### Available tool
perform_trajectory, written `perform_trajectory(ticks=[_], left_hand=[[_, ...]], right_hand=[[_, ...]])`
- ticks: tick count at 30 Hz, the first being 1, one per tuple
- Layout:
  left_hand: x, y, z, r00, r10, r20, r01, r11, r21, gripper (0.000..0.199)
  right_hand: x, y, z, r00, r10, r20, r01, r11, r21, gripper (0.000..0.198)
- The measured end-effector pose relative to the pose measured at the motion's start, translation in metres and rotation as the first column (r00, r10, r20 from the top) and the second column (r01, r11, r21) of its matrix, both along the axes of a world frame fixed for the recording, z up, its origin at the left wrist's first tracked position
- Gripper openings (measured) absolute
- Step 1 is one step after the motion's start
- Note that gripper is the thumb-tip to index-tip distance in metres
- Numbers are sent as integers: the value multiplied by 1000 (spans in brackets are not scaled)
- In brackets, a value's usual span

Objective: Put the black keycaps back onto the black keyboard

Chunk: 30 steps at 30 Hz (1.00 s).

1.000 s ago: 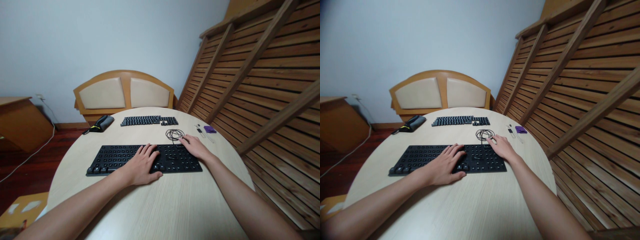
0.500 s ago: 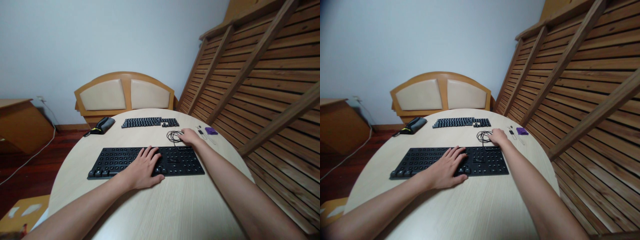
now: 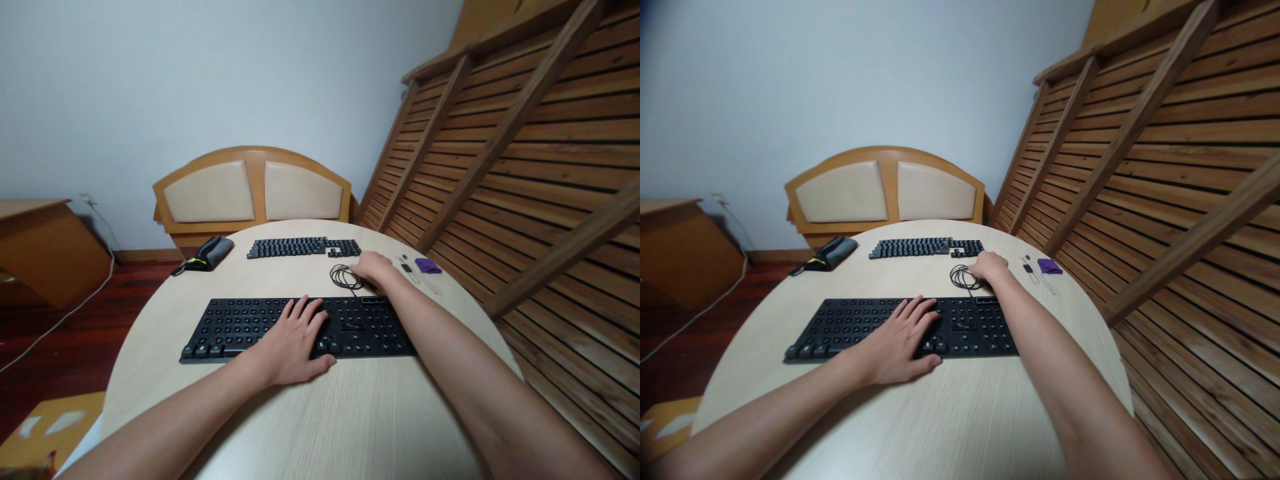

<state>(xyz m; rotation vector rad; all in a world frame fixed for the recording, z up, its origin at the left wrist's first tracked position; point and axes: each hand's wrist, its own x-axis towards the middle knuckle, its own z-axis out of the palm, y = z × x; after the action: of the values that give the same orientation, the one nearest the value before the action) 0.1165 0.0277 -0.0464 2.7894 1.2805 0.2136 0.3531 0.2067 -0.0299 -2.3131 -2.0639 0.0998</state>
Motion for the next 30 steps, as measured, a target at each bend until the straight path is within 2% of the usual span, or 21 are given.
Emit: perform_trajectory(ticks=[2,5,9,14,19,24,30], left_hand=[[0,0,1,1000,1,-1,-1,1000,-8,72],[0,0,2,1000,3,4,-3,1000,-15,72],[1,0,1,1000,7,13,-6,1000,-14,70],[1,0,1,1000,9,12,-9,1000,-25,72],[2,0,2,1000,18,6,-17,999,-38,71],[1,1,-1,999,2,36,-2,1000,-20,71],[-5,2,2,1000,3,27,-3,1000,-9,69]], right_hand=[[-8,5,2,1000,17,12,-17,1000,20,47],[-21,11,1,992,121,27,-123,990,62,36],[-38,16,-7,960,267,82,-277,947,161,36],[-48,26,-18,940,308,146,-333,918,213,35],[-52,30,-20,922,344,176,-379,894,237,33],[-58,8,-14,880,442,173,-473,849,237,29],[-50,-53,-3,824,560,87,-562,788,250,28]])
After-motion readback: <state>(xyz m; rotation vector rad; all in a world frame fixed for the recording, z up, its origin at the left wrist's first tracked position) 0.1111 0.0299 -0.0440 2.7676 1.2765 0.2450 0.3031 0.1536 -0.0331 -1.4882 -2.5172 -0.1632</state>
